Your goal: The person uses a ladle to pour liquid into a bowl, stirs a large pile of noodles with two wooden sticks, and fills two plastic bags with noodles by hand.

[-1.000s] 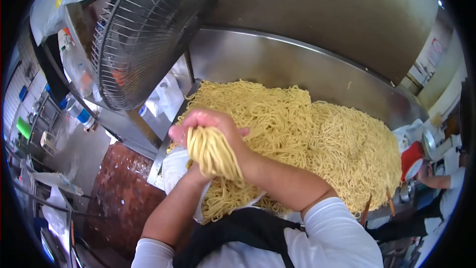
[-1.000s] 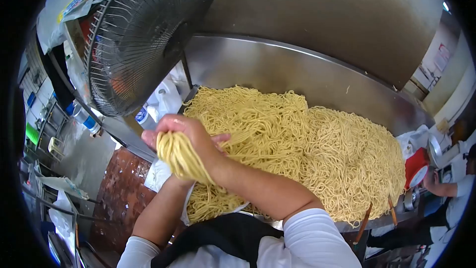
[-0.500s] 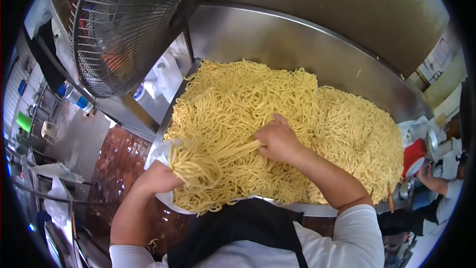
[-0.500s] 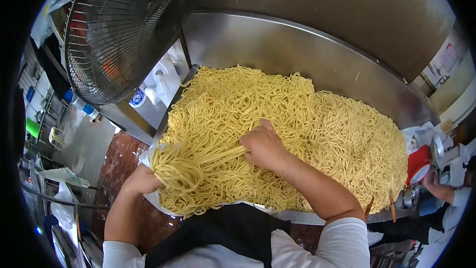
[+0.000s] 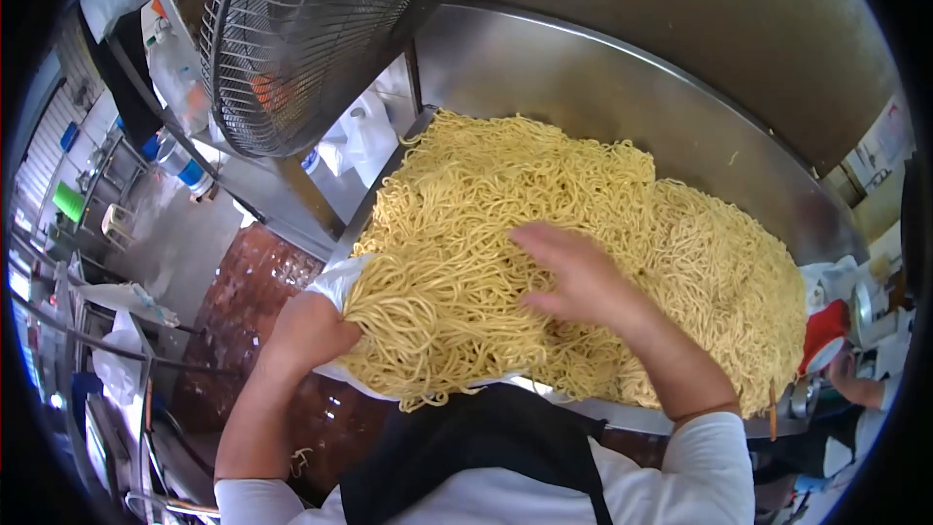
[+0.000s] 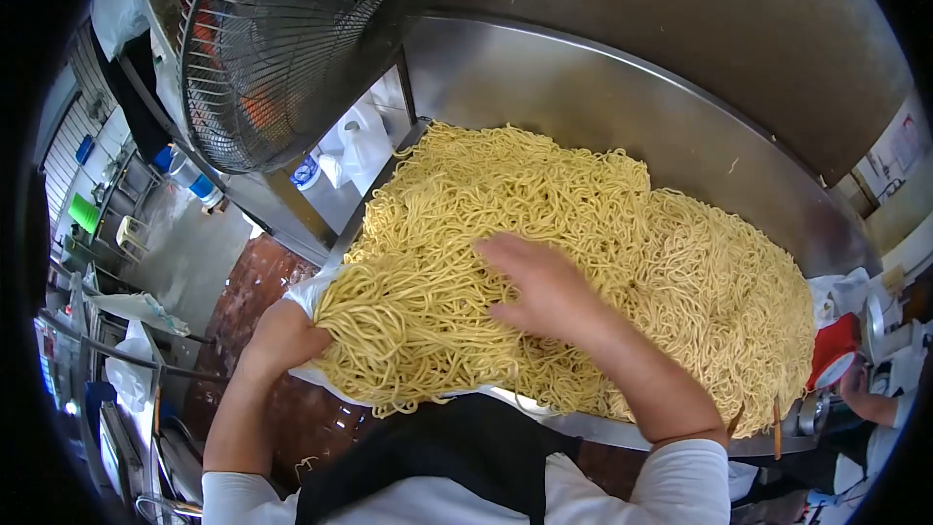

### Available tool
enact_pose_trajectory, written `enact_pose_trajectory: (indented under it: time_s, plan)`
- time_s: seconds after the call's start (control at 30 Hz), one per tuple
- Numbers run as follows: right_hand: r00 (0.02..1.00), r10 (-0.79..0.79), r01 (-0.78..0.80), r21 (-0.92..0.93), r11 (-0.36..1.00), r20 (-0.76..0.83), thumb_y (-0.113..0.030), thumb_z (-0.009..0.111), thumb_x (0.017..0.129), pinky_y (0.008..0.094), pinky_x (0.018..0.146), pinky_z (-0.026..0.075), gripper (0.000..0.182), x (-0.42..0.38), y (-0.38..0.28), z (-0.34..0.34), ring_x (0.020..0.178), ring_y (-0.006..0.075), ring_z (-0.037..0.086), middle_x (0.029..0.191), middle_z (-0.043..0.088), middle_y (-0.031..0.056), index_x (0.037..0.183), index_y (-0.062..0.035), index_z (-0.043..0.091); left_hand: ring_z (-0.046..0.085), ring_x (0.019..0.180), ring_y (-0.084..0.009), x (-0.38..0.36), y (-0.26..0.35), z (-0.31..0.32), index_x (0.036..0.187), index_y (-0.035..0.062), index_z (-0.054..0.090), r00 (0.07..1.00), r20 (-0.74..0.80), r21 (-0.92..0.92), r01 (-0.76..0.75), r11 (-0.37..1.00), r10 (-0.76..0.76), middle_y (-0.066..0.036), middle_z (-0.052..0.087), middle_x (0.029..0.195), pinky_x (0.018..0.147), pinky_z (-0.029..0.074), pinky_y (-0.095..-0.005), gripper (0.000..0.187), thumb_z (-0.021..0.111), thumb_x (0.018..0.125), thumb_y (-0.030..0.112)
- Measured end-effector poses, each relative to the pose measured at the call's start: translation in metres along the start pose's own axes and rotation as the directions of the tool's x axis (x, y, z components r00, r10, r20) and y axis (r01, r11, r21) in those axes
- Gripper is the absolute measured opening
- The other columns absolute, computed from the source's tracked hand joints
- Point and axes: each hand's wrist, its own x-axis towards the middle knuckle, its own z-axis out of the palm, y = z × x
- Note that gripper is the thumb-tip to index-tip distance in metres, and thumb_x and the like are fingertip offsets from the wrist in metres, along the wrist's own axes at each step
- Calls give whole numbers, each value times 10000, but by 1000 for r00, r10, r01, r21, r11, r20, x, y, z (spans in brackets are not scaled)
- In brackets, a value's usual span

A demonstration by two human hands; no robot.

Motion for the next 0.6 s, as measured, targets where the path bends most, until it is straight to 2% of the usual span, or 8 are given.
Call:
enact_pose_trajectory:
  time_s: [0.1,0.17,0.33,0.37,0.4,0.47,0.53,0.6]
  plan:
    - [981,-122,84,239,967,148,-215,801,715,456,1006,473,841,11,-44,66,1223,418,524,1536,291,243,1455,-112,415,628,1001,-405,-4,3,-9,1159,51,642,983,32,-29,184,982,-183,-243,662,1048,846,513,-445,411,645,758,140]
    - [970,-100,62,176,982,220,-226,768,732,467,927,520,794,13,-60,116,1152,435,563,1523,275,273,1437,-104,423,645,893,-411,-10,-10,-5,1125,28,649,930,-193,-289,-358,888,312,-245,670,954,767,523,-442,336,660,810,144]
    - [996,40,-56,196,979,86,-289,678,820,465,832,538,602,17,-64,150,1050,394,624,1386,469,226,1364,-112,492,662,726,-239,-25,8,-3,1066,-5,674,966,-108,28,-232,972,234,-115,687,777,723,501,-367,252,632,923,199]
    - [992,107,-120,303,945,62,-291,668,839,448,816,538,537,21,-62,146,1024,368,640,1297,541,205,1331,-129,526,643,729,-191,-24,27,2,1071,-10,676,985,-75,-494,-174,852,158,-81,672,766,720,493,-335,263,602,952,213]
    - [984,172,-175,406,897,43,-293,658,858,431,799,538,474,26,-60,143,998,343,655,1209,613,184,1298,-146,560,625,733,-143,-23,45,6,1076,-15,678,993,-7,-872,-61,485,114,-48,657,755,717,484,-303,281,573,980,227]
    - [987,103,-33,469,883,-125,-316,638,892,405,784,533,385,43,-59,125,961,316,672,1056,676,152,1241,-160,592,598,720,-121,-7,81,-1,1161,-33,637,980,-144,-933,-181,312,137,-50,646,772,686,470,-267,335,517,1017,245]
    - [973,175,-233,642,730,154,-323,643,890,384,786,531,381,66,-78,60,960,291,676,1060,676,144,1217,-134,590,573,661,-124,-2,115,-23,1182,-64,611,970,-206,-950,-230,212,131,-48,614,717,661,462,-262,380,537,997,260]
    - [973,166,-229,683,694,158,-299,633,898,363,802,517,312,86,-106,28,956,248,669,1024,678,135,1147,-113,607,549,602,-126,-2,129,-44,1202,-95,585,960,-253,-958,-266,108,118,-47,581,663,636,454,-257,434,557,978,276]
